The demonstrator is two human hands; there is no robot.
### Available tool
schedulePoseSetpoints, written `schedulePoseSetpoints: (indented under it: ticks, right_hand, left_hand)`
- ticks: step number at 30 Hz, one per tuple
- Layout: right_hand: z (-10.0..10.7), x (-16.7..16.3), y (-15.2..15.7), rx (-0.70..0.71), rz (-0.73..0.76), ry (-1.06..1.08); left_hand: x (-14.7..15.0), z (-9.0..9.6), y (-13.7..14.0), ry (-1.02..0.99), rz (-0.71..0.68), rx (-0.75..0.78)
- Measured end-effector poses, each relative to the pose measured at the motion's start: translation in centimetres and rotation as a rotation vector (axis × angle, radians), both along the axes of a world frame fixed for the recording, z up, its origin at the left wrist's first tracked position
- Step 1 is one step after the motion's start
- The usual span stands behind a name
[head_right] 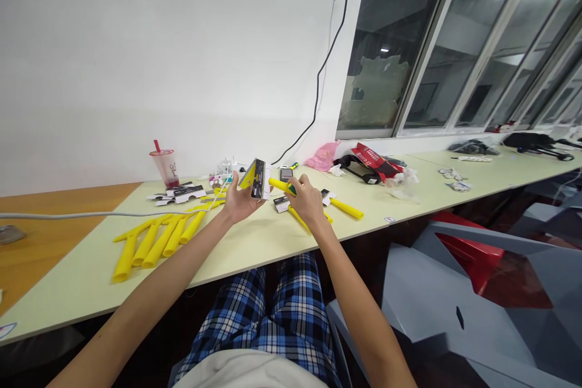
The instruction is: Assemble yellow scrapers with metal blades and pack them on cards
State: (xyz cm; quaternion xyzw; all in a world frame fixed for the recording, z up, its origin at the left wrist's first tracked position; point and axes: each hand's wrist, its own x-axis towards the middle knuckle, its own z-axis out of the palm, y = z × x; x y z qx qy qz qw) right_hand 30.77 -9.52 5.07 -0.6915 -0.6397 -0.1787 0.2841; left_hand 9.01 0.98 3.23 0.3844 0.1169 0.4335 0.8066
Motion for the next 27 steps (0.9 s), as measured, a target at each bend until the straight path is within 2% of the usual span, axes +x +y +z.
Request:
schedulePoseSetpoints:
  ticks: [9, 15, 19, 27]
  right_hand:
    - [0.3, 1.0, -0.3, -0.114, -0.068, -0.094]
    - [1.4, 1.1, -1.4, -0.297, -0.002, -0.107]
    - [1.3, 0.3, -1.7, -0.364, 0.119, -0.104]
    - [-1.2, -2.8, -1.1, -0.523, 0.210, -0.142]
  left_hand:
    - [-0.4, 0.3, 0.3, -0.032, 0.059, 0.004]
    - [0.2, 0.3, 0.8, 0.048, 0.119, 0.050]
    - [0.7, -0.8, 1.9, 0.265, 0.265, 0.081]
    - [1.5, -4.4, 3.6, 0.527, 0.461, 0.050]
